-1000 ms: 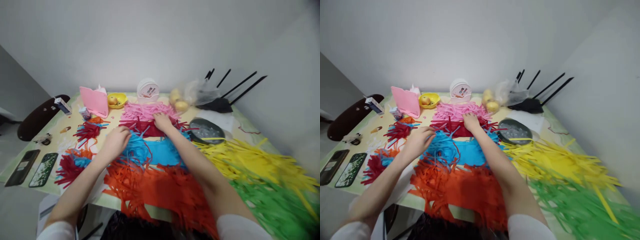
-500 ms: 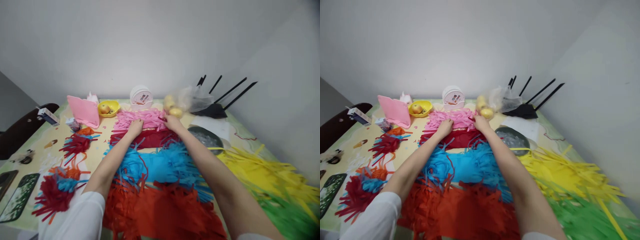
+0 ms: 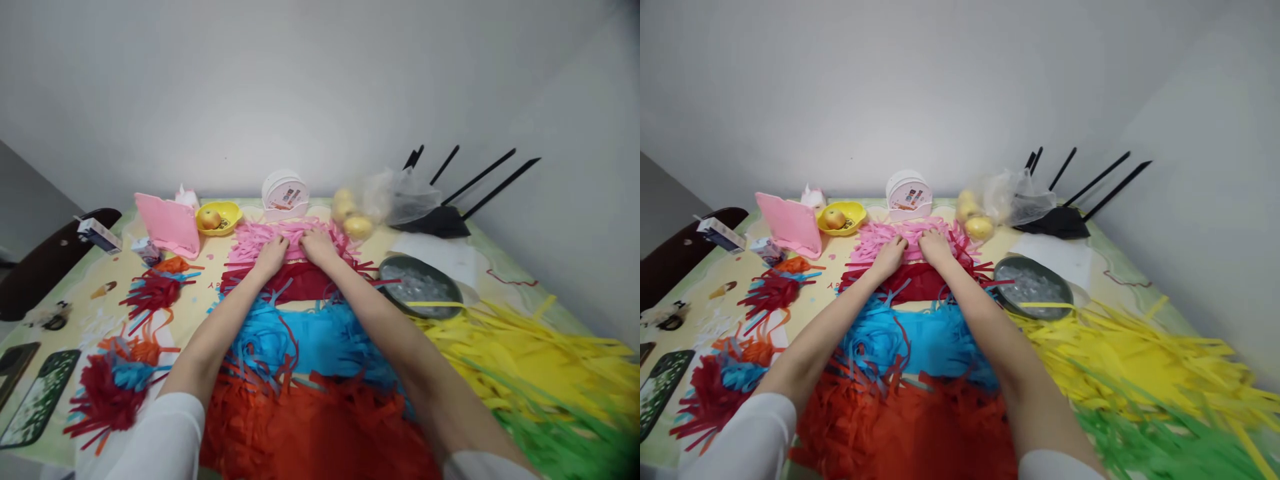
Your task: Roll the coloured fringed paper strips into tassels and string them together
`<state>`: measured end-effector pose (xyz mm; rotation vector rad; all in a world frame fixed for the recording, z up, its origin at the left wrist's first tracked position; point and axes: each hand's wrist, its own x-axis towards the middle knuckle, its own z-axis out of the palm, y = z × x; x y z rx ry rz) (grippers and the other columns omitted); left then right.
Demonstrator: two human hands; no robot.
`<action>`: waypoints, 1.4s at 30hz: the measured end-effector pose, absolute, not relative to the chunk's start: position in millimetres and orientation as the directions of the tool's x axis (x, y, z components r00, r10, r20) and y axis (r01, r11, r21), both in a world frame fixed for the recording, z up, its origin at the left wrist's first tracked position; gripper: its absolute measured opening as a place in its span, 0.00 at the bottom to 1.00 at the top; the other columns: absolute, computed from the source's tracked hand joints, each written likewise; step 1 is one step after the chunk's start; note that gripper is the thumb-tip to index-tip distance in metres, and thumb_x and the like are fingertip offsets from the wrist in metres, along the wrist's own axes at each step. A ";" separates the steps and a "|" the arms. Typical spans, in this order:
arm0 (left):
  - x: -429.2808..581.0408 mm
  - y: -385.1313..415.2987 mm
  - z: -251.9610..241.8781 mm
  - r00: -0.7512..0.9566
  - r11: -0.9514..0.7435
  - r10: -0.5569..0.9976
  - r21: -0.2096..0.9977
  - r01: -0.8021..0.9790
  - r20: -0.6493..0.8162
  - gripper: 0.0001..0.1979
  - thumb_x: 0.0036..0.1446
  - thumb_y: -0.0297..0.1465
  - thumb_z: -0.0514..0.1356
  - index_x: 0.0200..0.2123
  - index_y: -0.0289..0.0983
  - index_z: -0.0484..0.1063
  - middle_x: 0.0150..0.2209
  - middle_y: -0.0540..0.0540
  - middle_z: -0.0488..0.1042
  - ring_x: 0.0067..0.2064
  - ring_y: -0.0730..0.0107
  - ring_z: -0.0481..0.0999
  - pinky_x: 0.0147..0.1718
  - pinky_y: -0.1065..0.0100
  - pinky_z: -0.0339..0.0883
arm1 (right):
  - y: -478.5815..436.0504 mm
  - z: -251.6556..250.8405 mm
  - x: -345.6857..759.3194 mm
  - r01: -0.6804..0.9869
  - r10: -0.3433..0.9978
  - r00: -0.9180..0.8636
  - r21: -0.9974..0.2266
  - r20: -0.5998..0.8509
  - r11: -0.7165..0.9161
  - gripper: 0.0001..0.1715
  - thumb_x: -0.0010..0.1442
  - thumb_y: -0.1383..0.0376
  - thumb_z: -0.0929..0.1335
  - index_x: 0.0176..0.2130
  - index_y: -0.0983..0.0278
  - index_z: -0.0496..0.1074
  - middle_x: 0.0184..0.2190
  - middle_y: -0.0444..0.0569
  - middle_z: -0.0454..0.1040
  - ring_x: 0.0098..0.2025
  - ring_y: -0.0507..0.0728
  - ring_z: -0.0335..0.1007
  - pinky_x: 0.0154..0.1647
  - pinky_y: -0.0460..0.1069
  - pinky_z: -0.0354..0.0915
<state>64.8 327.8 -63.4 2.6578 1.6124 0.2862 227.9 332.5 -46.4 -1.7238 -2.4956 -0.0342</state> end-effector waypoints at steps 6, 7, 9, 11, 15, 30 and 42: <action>66.1 336.0 -57.4 0.368 -0.395 0.915 0.192 0.898 0.164 0.13 0.66 0.31 0.54 0.52 0.36 0.69 0.53 0.38 0.71 0.50 0.58 0.74 0.48 0.60 0.66 | 337.8 -46.5 230.1 0.941 0.937 -0.332 -0.034 0.109 0.337 0.22 0.68 0.69 0.57 0.48 0.72 0.76 0.50 0.65 0.74 0.55 0.66 0.63 0.56 0.59 0.57; 67.3 337.1 -55.9 0.361 -0.390 0.918 0.205 0.898 0.163 0.13 0.66 0.32 0.54 0.50 0.36 0.70 0.52 0.39 0.72 0.50 0.58 0.74 0.49 0.60 0.66 | 338.2 -46.3 229.5 0.943 0.939 -0.326 -0.034 0.112 0.331 0.21 0.68 0.69 0.57 0.48 0.72 0.75 0.50 0.64 0.73 0.55 0.66 0.62 0.56 0.59 0.57; 70.0 338.5 -53.1 0.347 -0.378 0.924 0.231 0.897 0.163 0.13 0.67 0.34 0.53 0.49 0.37 0.72 0.51 0.40 0.73 0.50 0.59 0.75 0.49 0.61 0.66 | 339.2 -46.3 228.3 0.947 0.942 -0.314 -0.037 0.118 0.320 0.21 0.68 0.68 0.57 0.49 0.71 0.74 0.51 0.64 0.73 0.56 0.66 0.62 0.55 0.58 0.57; 73.0 339.0 -50.9 0.329 -0.363 0.930 0.255 0.896 0.165 0.13 0.67 0.34 0.52 0.47 0.37 0.74 0.49 0.40 0.74 0.49 0.59 0.75 0.49 0.61 0.66 | 339.7 -46.1 228.1 0.948 0.943 -0.307 -0.044 0.124 0.315 0.20 0.68 0.68 0.57 0.49 0.71 0.73 0.51 0.64 0.72 0.55 0.66 0.62 0.55 0.58 0.57; 77.3 341.9 -49.3 0.277 -0.319 0.945 0.298 0.900 0.176 0.11 0.66 0.32 0.54 0.43 0.36 0.76 0.45 0.40 0.77 0.47 0.59 0.76 0.48 0.60 0.66 | 334.1 -43.1 230.5 0.946 0.939 -0.306 -0.061 0.156 0.318 0.18 0.67 0.67 0.58 0.51 0.70 0.70 0.52 0.64 0.71 0.55 0.67 0.62 0.55 0.58 0.56; 67.4 353.0 -7.9 -0.033 -0.223 0.888 0.491 0.842 0.459 0.04 0.60 0.26 0.57 0.35 0.36 0.72 0.39 0.47 0.78 0.43 0.68 0.73 0.48 0.63 0.64 | 309.3 -67.4 198.1 0.941 0.946 -0.322 -0.096 0.038 0.324 0.22 0.66 0.59 0.67 0.56 0.65 0.68 0.53 0.54 0.71 0.51 0.60 0.71 0.50 0.59 0.70; -46.7 322.0 172.3 -0.449 -0.259 0.544 0.651 0.713 0.709 0.04 0.62 0.23 0.53 0.39 0.30 0.67 0.39 0.49 0.76 0.43 0.73 0.75 0.44 0.67 0.67 | 300.1 -47.5 194.8 0.953 0.971 -0.240 -0.195 -0.014 0.233 0.21 0.65 0.59 0.68 0.53 0.67 0.70 0.51 0.54 0.72 0.48 0.58 0.73 0.48 0.58 0.71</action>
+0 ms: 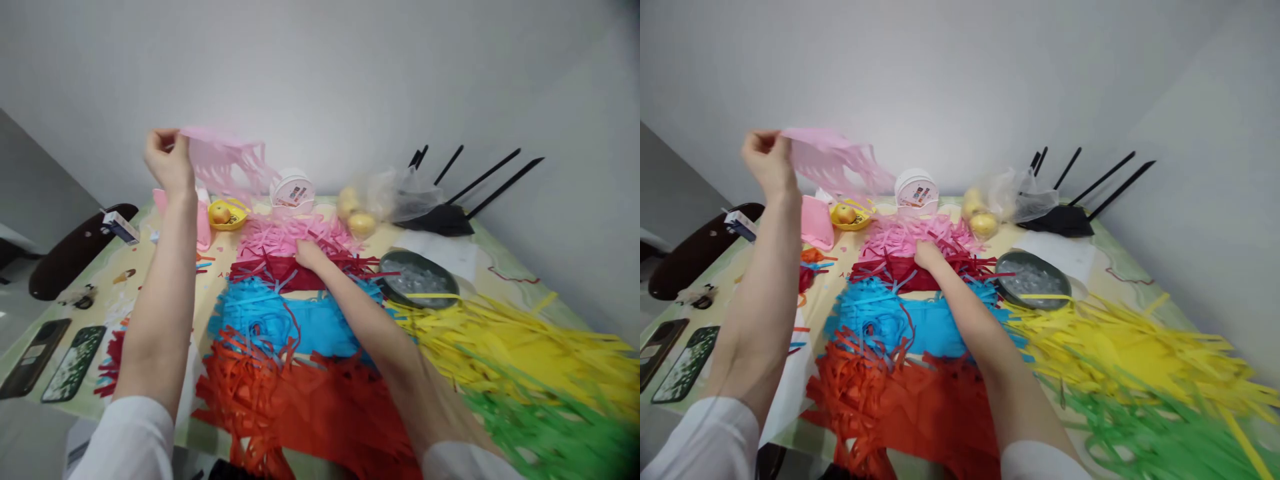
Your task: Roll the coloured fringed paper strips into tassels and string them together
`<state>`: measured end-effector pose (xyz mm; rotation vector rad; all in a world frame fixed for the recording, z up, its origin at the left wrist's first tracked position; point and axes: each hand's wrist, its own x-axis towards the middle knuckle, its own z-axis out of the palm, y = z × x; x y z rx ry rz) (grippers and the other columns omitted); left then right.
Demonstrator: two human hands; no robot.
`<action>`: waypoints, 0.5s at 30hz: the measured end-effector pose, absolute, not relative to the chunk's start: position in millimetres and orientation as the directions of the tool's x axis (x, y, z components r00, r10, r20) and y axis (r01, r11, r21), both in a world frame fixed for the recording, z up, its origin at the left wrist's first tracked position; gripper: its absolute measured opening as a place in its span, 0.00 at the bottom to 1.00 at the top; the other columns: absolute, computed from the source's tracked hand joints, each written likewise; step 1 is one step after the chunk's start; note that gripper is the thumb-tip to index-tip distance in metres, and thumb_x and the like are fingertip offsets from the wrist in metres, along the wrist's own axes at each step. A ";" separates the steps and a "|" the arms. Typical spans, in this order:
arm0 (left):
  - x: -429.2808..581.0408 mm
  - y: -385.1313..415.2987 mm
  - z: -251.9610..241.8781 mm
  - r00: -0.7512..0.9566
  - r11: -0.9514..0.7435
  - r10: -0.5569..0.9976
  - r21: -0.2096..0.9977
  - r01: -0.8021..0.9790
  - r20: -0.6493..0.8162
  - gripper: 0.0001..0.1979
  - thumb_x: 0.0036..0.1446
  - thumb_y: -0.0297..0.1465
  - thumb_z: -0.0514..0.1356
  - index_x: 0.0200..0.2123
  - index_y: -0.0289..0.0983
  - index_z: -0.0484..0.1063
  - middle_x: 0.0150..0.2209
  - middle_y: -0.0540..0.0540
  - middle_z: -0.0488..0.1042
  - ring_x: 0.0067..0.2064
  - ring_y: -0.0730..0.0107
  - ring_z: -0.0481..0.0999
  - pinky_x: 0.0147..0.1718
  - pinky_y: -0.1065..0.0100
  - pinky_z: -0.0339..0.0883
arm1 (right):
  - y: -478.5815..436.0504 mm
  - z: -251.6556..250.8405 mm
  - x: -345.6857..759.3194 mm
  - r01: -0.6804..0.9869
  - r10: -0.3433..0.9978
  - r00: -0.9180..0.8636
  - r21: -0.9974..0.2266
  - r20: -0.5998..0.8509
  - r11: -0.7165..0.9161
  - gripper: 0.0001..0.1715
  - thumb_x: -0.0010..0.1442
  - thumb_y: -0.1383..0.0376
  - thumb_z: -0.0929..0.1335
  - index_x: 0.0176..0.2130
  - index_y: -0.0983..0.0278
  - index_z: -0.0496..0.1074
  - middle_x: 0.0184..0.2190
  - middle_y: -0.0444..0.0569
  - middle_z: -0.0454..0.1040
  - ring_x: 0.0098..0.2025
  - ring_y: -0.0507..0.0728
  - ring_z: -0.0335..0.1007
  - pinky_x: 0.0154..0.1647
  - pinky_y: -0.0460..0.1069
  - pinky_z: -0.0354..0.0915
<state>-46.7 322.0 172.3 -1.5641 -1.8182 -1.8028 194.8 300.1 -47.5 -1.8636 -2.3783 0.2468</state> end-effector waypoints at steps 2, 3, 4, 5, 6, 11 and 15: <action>-55.7 280.8 177.3 -0.352 -0.343 0.486 0.545 0.765 0.800 0.03 0.59 0.24 0.56 0.36 0.34 0.68 0.37 0.50 0.77 0.41 0.70 0.75 0.43 0.65 0.69 | 283.0 -29.1 193.5 0.947 0.971 -0.238 -0.215 0.036 0.240 0.17 0.67 0.60 0.65 0.50 0.68 0.72 0.47 0.55 0.75 0.47 0.59 0.73 0.49 0.57 0.70; -55.4 258.6 172.4 -0.269 -0.358 0.497 0.477 0.802 0.825 0.02 0.57 0.24 0.57 0.34 0.36 0.69 0.35 0.50 0.76 0.40 0.69 0.75 0.42 0.64 0.69 | 270.4 -17.3 192.5 0.943 0.969 -0.236 -0.225 0.070 0.245 0.17 0.69 0.61 0.63 0.49 0.69 0.73 0.46 0.57 0.76 0.47 0.60 0.74 0.50 0.57 0.70; -52.5 236.6 163.3 -0.184 -0.361 0.517 0.408 0.838 0.836 0.02 0.55 0.24 0.59 0.32 0.36 0.70 0.34 0.50 0.76 0.39 0.67 0.75 0.43 0.63 0.69 | 254.8 -4.4 191.3 0.939 0.967 -0.232 -0.233 0.107 0.251 0.18 0.70 0.61 0.60 0.49 0.70 0.73 0.46 0.59 0.76 0.49 0.61 0.73 0.51 0.56 0.68; -47.4 215.5 150.9 -0.105 -0.355 0.529 0.332 0.874 0.842 0.01 0.56 0.26 0.59 0.32 0.37 0.70 0.34 0.49 0.76 0.40 0.65 0.75 0.45 0.61 0.68 | 236.1 9.0 189.9 0.934 0.960 -0.226 -0.246 0.164 0.261 0.21 0.71 0.62 0.57 0.50 0.70 0.73 0.47 0.61 0.76 0.51 0.62 0.72 0.53 0.56 0.67; -41.0 195.6 136.4 -0.042 -0.331 0.556 0.267 0.905 0.830 0.02 0.55 0.26 0.59 0.33 0.37 0.70 0.35 0.48 0.76 0.42 0.63 0.74 0.47 0.58 0.66 | 215.0 21.8 188.3 0.925 0.947 -0.218 -0.259 0.237 0.278 0.24 0.72 0.61 0.55 0.52 0.69 0.71 0.50 0.62 0.74 0.55 0.63 0.69 0.56 0.56 0.65; -11.2 112.1 63.6 0.157 -0.362 0.700 0.157 0.919 0.696 0.02 0.58 0.29 0.59 0.34 0.42 0.70 0.37 0.47 0.79 0.44 0.57 0.73 0.50 0.52 0.64 | 112.1 50.1 179.1 0.812 0.684 -0.289 -0.208 0.669 0.545 0.24 0.67 0.58 0.61 0.60 0.60 0.67 0.61 0.57 0.66 0.67 0.65 0.53 0.68 0.63 0.50; -9.3 62.4 28.7 0.369 -0.510 0.760 0.140 0.849 0.535 0.05 0.62 0.29 0.56 0.36 0.44 0.71 0.39 0.48 0.80 0.48 0.59 0.74 0.62 0.49 0.56 | 84.7 28.2 182.4 0.742 0.694 -0.528 -0.132 0.490 0.657 0.20 0.62 0.68 0.65 0.53 0.60 0.73 0.53 0.54 0.75 0.60 0.65 0.63 0.68 0.65 0.47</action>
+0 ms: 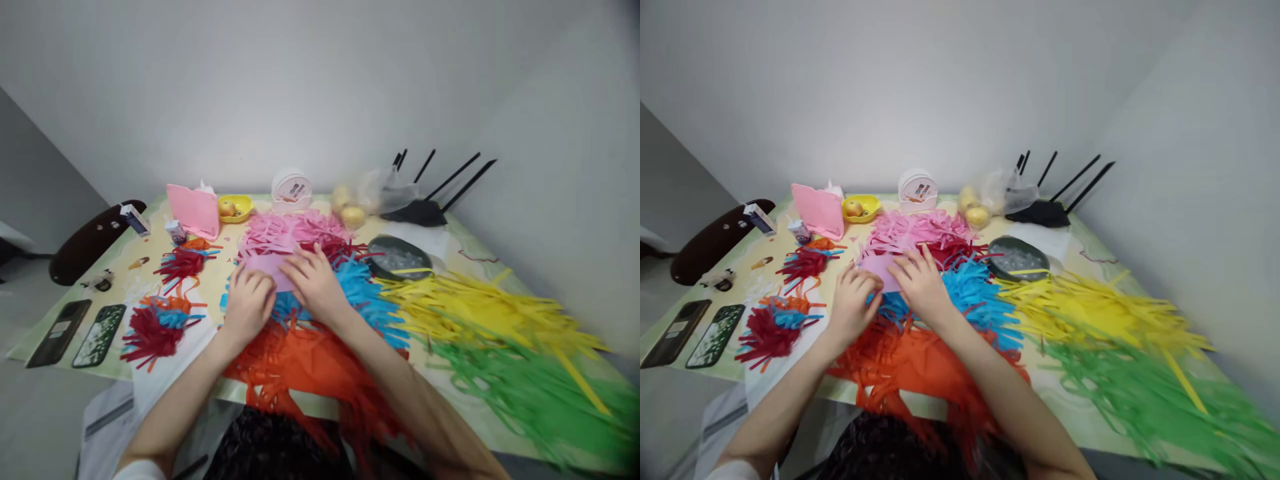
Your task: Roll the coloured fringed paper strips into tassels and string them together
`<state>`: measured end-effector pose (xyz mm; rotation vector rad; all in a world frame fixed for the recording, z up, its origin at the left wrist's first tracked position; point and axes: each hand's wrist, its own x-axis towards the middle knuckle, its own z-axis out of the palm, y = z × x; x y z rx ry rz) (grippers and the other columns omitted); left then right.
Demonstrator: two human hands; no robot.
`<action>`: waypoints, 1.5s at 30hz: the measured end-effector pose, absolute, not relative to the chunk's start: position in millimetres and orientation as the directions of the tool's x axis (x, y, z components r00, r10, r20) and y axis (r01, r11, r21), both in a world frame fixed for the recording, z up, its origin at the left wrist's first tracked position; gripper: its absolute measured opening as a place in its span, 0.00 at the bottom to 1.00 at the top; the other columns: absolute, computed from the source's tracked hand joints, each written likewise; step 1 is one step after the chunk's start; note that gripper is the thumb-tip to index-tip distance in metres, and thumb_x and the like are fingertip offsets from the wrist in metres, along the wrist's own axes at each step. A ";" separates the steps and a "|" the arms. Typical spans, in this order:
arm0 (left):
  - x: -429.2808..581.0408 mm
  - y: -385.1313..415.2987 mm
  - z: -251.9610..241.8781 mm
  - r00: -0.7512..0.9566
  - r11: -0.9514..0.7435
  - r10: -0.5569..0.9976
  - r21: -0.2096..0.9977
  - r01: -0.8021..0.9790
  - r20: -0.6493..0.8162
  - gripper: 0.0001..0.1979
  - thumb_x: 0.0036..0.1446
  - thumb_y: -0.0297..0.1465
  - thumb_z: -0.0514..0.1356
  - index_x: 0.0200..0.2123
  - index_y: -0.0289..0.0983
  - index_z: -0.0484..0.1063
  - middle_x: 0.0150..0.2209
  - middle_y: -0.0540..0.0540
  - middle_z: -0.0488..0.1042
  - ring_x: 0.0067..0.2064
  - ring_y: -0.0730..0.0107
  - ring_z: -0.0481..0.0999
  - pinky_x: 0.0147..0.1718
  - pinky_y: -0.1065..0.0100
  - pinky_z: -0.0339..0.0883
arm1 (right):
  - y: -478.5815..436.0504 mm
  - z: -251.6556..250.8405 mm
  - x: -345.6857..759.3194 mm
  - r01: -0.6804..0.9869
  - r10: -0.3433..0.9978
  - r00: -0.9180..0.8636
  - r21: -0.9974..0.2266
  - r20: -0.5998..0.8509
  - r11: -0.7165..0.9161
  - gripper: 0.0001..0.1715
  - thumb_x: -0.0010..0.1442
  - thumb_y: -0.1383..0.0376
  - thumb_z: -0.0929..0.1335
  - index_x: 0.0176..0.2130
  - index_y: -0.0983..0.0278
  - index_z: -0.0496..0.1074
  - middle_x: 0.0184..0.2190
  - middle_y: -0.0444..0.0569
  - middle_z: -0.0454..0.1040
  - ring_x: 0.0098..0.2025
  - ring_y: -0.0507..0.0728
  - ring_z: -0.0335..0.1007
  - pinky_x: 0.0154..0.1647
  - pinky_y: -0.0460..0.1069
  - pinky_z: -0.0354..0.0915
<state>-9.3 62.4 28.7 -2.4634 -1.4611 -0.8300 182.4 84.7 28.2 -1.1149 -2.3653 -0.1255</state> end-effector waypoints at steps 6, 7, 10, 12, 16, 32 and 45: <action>-25.7 48.9 16.8 0.451 -0.585 0.799 0.337 0.738 0.397 0.10 0.62 0.28 0.54 0.43 0.42 0.73 0.43 0.47 0.80 0.47 0.65 0.77 0.66 0.50 0.53 | 60.5 20.5 206.5 0.709 0.762 -0.574 -0.285 0.300 0.646 0.15 0.60 0.71 0.63 0.44 0.64 0.75 0.41 0.57 0.79 0.45 0.61 0.73 0.49 0.53 0.66; -26.9 50.7 18.0 0.462 -0.587 0.806 0.392 0.708 0.370 0.10 0.61 0.27 0.54 0.41 0.42 0.74 0.42 0.48 0.80 0.45 0.66 0.78 0.65 0.51 0.56 | 54.4 25.3 209.7 0.706 0.773 -0.561 -0.316 0.296 0.634 0.15 0.60 0.70 0.63 0.44 0.64 0.75 0.41 0.56 0.79 0.45 0.61 0.73 0.48 0.52 0.66; -26.5 53.4 25.5 0.431 -0.527 0.847 0.589 0.613 0.311 0.08 0.61 0.29 0.54 0.34 0.40 0.74 0.33 0.51 0.79 0.35 0.70 0.76 0.50 0.62 0.70 | 40.6 42.5 217.0 0.705 0.839 -0.476 -0.457 0.263 0.543 0.14 0.62 0.68 0.62 0.44 0.62 0.73 0.36 0.51 0.80 0.38 0.58 0.75 0.40 0.48 0.66; -24.7 52.9 32.8 0.372 -0.457 0.884 0.693 0.558 0.284 0.10 0.60 0.33 0.55 0.28 0.38 0.72 0.26 0.52 0.74 0.29 0.71 0.72 0.36 0.68 0.69 | 36.3 53.3 220.2 0.671 0.875 -0.411 -0.565 0.256 0.480 0.13 0.64 0.65 0.61 0.41 0.61 0.73 0.32 0.48 0.79 0.33 0.56 0.75 0.35 0.47 0.65; -22.3 53.1 48.2 0.394 -0.409 0.883 0.826 0.387 0.253 0.11 0.58 0.35 0.56 0.27 0.35 0.70 0.26 0.51 0.71 0.29 0.72 0.69 0.31 0.72 0.64 | 33.9 69.2 224.2 0.541 0.879 -0.382 -0.703 0.284 0.462 0.10 0.62 0.62 0.65 0.41 0.61 0.74 0.38 0.47 0.80 0.38 0.56 0.76 0.40 0.47 0.67; -52.5 68.1 77.6 0.776 -0.426 0.579 0.904 0.027 0.250 0.24 0.53 0.43 0.66 0.51 0.38 0.75 0.51 0.37 0.73 0.53 0.54 0.72 0.51 0.59 0.65 | 34.1 79.8 236.6 0.207 0.774 -0.427 -0.784 0.466 0.586 0.12 0.60 0.63 0.68 0.30 0.61 0.81 0.28 0.49 0.78 0.32 0.55 0.73 0.36 0.49 0.67; -17.2 74.9 109.6 0.725 -0.550 0.688 0.630 0.548 -0.030 0.14 0.58 0.36 0.59 0.24 0.33 0.70 0.19 0.55 0.62 0.22 0.79 0.58 0.23 0.74 0.49 | 48.4 117.6 263.1 0.519 0.700 -0.710 -0.612 0.082 0.597 0.40 0.57 0.53 0.72 0.65 0.60 0.63 0.61 0.54 0.70 0.58 0.63 0.69 0.52 0.52 0.67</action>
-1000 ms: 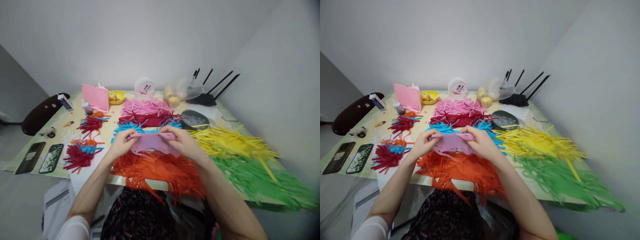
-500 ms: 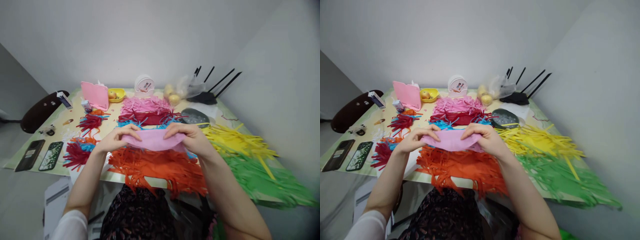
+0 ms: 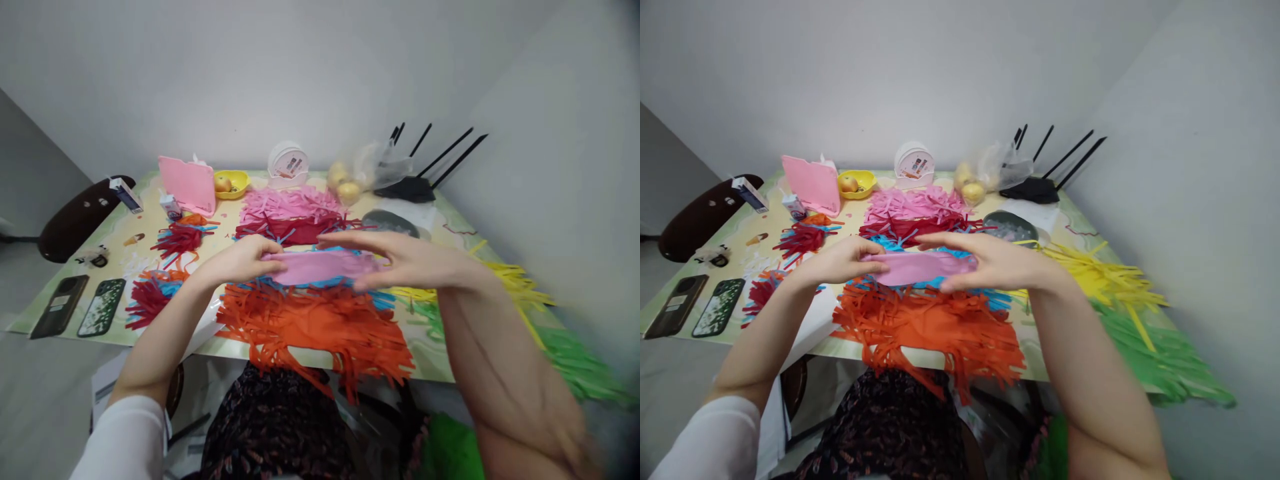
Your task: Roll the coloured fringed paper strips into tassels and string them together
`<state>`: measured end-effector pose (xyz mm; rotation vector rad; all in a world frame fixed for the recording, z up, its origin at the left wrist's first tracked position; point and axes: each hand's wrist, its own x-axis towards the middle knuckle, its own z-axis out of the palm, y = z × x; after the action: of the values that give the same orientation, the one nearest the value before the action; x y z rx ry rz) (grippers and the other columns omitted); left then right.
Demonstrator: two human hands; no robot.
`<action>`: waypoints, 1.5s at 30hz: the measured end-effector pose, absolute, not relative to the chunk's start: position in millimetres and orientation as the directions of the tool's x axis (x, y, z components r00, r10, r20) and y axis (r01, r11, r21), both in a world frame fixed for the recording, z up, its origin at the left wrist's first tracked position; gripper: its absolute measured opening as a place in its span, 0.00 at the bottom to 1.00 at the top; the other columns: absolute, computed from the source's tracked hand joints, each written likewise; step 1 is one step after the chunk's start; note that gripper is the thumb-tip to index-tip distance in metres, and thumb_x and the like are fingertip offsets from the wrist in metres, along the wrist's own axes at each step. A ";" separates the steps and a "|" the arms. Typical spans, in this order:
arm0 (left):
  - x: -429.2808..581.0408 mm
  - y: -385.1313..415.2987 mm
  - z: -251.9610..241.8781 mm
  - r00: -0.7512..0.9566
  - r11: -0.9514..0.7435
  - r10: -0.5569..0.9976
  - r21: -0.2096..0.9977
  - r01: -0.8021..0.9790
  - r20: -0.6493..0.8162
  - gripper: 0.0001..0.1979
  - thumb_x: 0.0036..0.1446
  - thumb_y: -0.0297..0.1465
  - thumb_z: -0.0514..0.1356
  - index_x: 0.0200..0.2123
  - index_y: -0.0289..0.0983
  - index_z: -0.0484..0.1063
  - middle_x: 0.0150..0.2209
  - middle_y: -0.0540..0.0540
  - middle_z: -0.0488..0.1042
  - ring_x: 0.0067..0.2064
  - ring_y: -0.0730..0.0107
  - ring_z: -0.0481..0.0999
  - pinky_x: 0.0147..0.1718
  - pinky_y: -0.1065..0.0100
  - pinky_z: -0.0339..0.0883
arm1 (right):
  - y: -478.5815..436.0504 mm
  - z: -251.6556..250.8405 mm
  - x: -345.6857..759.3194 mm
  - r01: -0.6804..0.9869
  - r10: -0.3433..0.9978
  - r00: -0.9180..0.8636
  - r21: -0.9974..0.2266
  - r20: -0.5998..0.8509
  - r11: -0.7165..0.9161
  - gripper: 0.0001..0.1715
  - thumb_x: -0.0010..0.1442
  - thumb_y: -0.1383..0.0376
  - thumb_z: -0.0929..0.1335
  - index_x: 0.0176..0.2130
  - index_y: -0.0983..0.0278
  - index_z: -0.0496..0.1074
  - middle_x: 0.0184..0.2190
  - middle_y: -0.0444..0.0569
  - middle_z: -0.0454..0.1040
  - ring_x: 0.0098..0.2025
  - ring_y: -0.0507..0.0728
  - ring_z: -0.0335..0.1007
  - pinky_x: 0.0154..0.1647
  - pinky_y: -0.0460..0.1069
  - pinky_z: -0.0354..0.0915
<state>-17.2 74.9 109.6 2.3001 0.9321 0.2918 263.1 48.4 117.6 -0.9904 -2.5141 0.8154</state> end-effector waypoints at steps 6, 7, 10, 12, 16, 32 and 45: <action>-16.4 76.4 103.6 0.710 -0.612 0.693 0.418 0.671 -0.124 0.12 0.61 0.33 0.56 0.28 0.34 0.75 0.23 0.50 0.72 0.26 0.73 0.69 0.28 0.72 0.58 | 51.8 98.3 220.6 0.734 0.816 -0.578 -0.430 0.010 0.525 0.11 0.63 0.62 0.67 0.38 0.65 0.78 0.31 0.49 0.80 0.32 0.55 0.74 0.32 0.46 0.60; -18.2 75.4 100.7 0.680 -0.615 0.720 0.326 0.718 -0.138 0.12 0.61 0.32 0.56 0.29 0.35 0.75 0.25 0.48 0.74 0.29 0.70 0.72 0.31 0.70 0.61 | 51.8 96.3 216.5 0.762 0.825 -0.566 -0.382 -0.001 0.523 0.11 0.64 0.63 0.66 0.35 0.65 0.77 0.29 0.49 0.79 0.30 0.54 0.73 0.30 0.46 0.57; -21.6 69.0 92.8 0.538 -0.539 0.843 -0.028 0.842 -0.018 0.09 0.59 0.27 0.57 0.39 0.34 0.76 0.40 0.39 0.79 0.45 0.54 0.76 0.46 0.58 0.65 | 49.7 97.0 208.3 0.819 0.838 -0.546 -0.212 -0.005 0.533 0.11 0.65 0.63 0.66 0.35 0.65 0.76 0.30 0.51 0.80 0.32 0.56 0.73 0.30 0.47 0.54; -18.8 64.7 89.7 0.552 -0.545 0.827 -0.091 0.833 0.101 0.19 0.55 0.27 0.61 0.52 0.35 0.72 0.54 0.35 0.73 0.58 0.49 0.69 0.56 0.51 0.59 | 46.9 101.4 202.9 0.842 0.844 -0.535 -0.099 -0.027 0.531 0.11 0.65 0.63 0.65 0.37 0.64 0.76 0.32 0.53 0.80 0.34 0.58 0.74 0.30 0.48 0.53; -4.7 67.7 89.4 0.735 -0.734 0.674 0.181 0.655 0.073 0.20 0.56 0.29 0.62 0.52 0.36 0.71 0.54 0.39 0.74 0.55 0.58 0.71 0.55 0.58 0.62 | 42.9 109.0 197.1 0.839 0.837 -0.544 -0.050 -0.052 0.542 0.11 0.66 0.64 0.64 0.41 0.64 0.75 0.35 0.54 0.80 0.34 0.59 0.74 0.29 0.49 0.51; -9.3 95.7 102.9 0.798 -0.442 0.554 0.729 0.522 -0.236 0.21 0.55 0.44 0.60 0.20 0.34 0.66 0.18 0.55 0.53 0.20 0.79 0.51 0.20 0.72 0.43 | 49.4 108.0 233.1 0.656 0.824 -0.566 -0.600 0.009 0.457 0.20 0.57 0.54 0.67 0.21 0.63 0.67 0.16 0.40 0.63 0.20 0.49 0.55 0.22 0.45 0.50; -8.8 88.3 113.6 0.849 -0.579 0.491 0.656 0.485 -0.194 0.19 0.60 0.40 0.55 0.21 0.35 0.64 0.19 0.54 0.57 0.22 0.78 0.54 0.22 0.71 0.46 | 36.6 104.2 234.0 0.679 0.852 -0.524 -0.593 0.022 0.433 0.13 0.58 0.58 0.68 0.27 0.63 0.70 0.23 0.43 0.71 0.24 0.51 0.62 0.26 0.45 0.54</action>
<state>-8.8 88.3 113.6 2.2821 0.7051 0.0111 234.0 36.6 104.2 -1.3149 -2.3722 0.7633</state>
